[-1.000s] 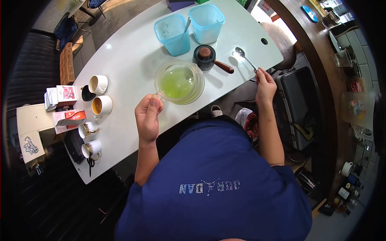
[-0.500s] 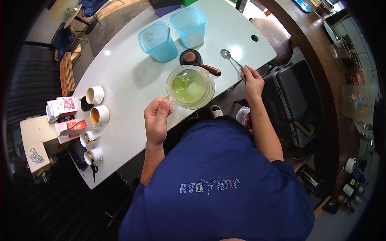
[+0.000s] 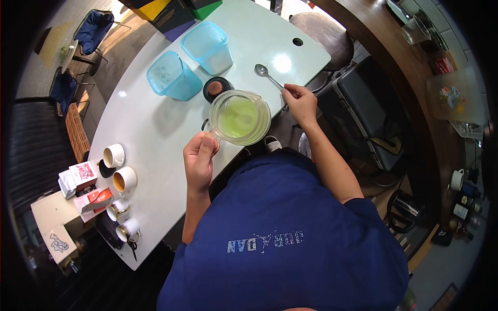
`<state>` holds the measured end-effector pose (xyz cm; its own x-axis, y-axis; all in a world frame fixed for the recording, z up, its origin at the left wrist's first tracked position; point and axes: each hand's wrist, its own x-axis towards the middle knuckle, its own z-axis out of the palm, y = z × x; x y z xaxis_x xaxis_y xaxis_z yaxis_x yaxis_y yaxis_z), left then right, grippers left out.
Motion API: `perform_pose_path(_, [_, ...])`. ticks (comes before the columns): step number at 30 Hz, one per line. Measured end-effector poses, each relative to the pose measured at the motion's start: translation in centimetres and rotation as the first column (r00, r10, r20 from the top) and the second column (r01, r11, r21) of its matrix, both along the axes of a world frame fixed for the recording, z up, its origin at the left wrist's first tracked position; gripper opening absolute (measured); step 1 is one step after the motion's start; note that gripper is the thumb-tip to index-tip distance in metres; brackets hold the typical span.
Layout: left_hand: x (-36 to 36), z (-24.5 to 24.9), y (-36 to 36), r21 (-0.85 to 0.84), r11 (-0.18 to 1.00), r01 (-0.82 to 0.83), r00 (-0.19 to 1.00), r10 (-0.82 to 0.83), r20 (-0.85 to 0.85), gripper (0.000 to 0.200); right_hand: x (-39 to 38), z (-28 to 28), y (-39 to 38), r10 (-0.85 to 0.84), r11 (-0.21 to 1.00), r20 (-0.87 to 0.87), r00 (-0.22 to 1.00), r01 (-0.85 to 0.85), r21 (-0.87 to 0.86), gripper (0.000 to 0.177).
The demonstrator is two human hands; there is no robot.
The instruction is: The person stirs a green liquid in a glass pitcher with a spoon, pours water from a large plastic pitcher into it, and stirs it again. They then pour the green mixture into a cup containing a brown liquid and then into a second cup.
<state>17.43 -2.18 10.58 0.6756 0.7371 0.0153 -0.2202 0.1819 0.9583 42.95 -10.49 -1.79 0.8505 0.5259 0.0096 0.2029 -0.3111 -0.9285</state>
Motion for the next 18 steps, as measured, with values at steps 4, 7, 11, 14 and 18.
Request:
perform_pose_path(4, [0.3, -0.3, 0.7, -0.018, 0.999, 0.042, 0.999, -0.042, 0.005, 0.034, 0.0, 0.6, 0.1, 0.040, 0.999, 0.274, 0.961, -0.037, -0.016, 0.018])
perform_pose_path(7, [0.5, -0.4, 1.1, -0.042, 0.997, 0.071, 0.997, -0.071, 0.012, 0.034, 0.2, 0.0, 0.2, 0.054, 0.998, 0.342, 0.938, -0.057, -0.002, 0.017])
perform_pose_path(11, [0.6, -0.3, 1.8, -0.031, 0.995, 0.094, 0.996, -0.094, -0.003, 0.033, 0.0, -0.1, 0.3, 0.050, 0.999, 0.373, 0.927, -0.053, -0.003, 0.016])
perform_pose_path(14, [0.5, -0.1, 2.3, -0.023, 0.992, 0.125, 0.992, -0.124, 0.007, 0.033, -0.1, -0.5, 0.4, 0.060, 0.998, 0.424, 0.904, -0.051, -0.032, 0.016])
perform_pose_path(18, [0.4, 0.1, 2.9, -0.013, 0.991, 0.133, 0.991, -0.133, 0.005, 0.033, -0.3, -0.2, 0.4, 0.052, 0.999, 0.444, 0.895, -0.044, -0.029, 0.015])
